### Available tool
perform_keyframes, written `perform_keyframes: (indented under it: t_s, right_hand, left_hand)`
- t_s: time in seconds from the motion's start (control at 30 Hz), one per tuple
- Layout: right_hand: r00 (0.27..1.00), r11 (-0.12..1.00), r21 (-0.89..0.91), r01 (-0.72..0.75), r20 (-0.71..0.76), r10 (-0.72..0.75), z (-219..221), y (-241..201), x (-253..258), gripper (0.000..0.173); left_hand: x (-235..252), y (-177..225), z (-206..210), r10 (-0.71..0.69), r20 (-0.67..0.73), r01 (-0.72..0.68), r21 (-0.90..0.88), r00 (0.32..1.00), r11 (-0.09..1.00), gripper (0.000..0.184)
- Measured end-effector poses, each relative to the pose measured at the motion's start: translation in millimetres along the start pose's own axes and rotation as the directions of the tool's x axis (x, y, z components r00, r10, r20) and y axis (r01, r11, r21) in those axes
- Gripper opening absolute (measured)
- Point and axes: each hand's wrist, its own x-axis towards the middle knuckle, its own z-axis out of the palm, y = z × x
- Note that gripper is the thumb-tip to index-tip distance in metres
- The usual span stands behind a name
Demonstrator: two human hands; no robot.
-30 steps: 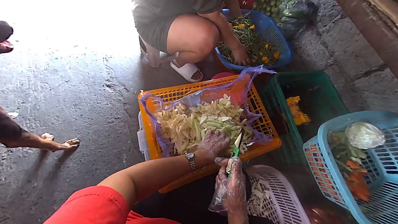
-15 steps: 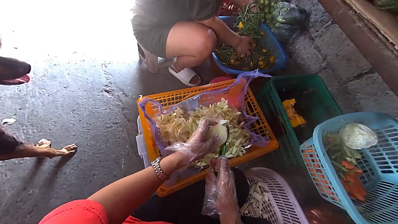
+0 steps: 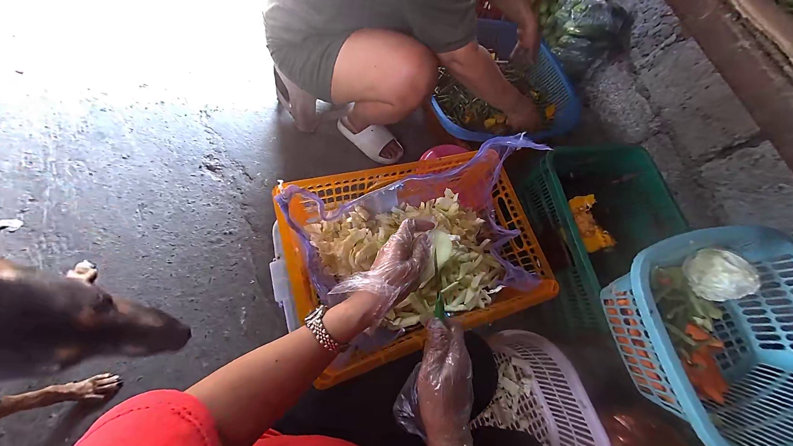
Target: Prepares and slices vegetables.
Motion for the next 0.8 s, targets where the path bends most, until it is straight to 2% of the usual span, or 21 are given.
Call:
perform_keyframes:
  t_s: [0.17, 0.3, 0.37, 0.4, 0.6, 0.8]
  right_hand:
    - [0.999, 0.999, -0.021, -0.041, 0.021, 0.042, 3.4, -6.7, 18.1, 0.038]
    - [0.981, 0.991, -0.043, -0.128, 0.142, 0.133, 1.7, -10.3, 42.2, 0.042]
    - [0.952, 0.978, 0.003, -0.209, 0.231, 0.202, -2.2, -6.9, 51.2, 0.044]
    - [0.950, 0.975, 0.021, -0.222, 0.231, 0.211, -3.6, -5.2, 50.2, 0.043]
    - [0.997, 0.999, 0.045, -0.021, 0.076, 0.018, -3.9, -8.3, 4.4, 0.041]
    - [0.998, 1.000, 0.013, -0.002, 0.064, 0.001, 0.2, 0.9, -7.2, 0.044]
  left_hand:
    - [-2.3, -1.5, 2.4, -0.066, 0.011, 0.067, -0.176, 0.998, 0.982, 0.029]
    - [-7.9, -0.9, 4.3, -0.109, 0.029, 0.113, -0.260, 0.994, 0.959, 0.028]
    - [-10.5, 0.5, 4.7, -0.104, 0.030, 0.108, -0.271, 0.994, 0.957, 0.027]
    - [-10.1, -0.5, 4.8, -0.096, 0.021, 0.098, -0.263, 0.995, 0.960, 0.027]
    - [2.8, -9.7, 3.3, -0.060, -0.047, 0.047, -0.242, 0.997, 0.969, 0.027]
    - [3.5, -10.4, 5.5, -0.050, -0.064, 0.037, -0.182, 0.997, 0.983, 0.027]
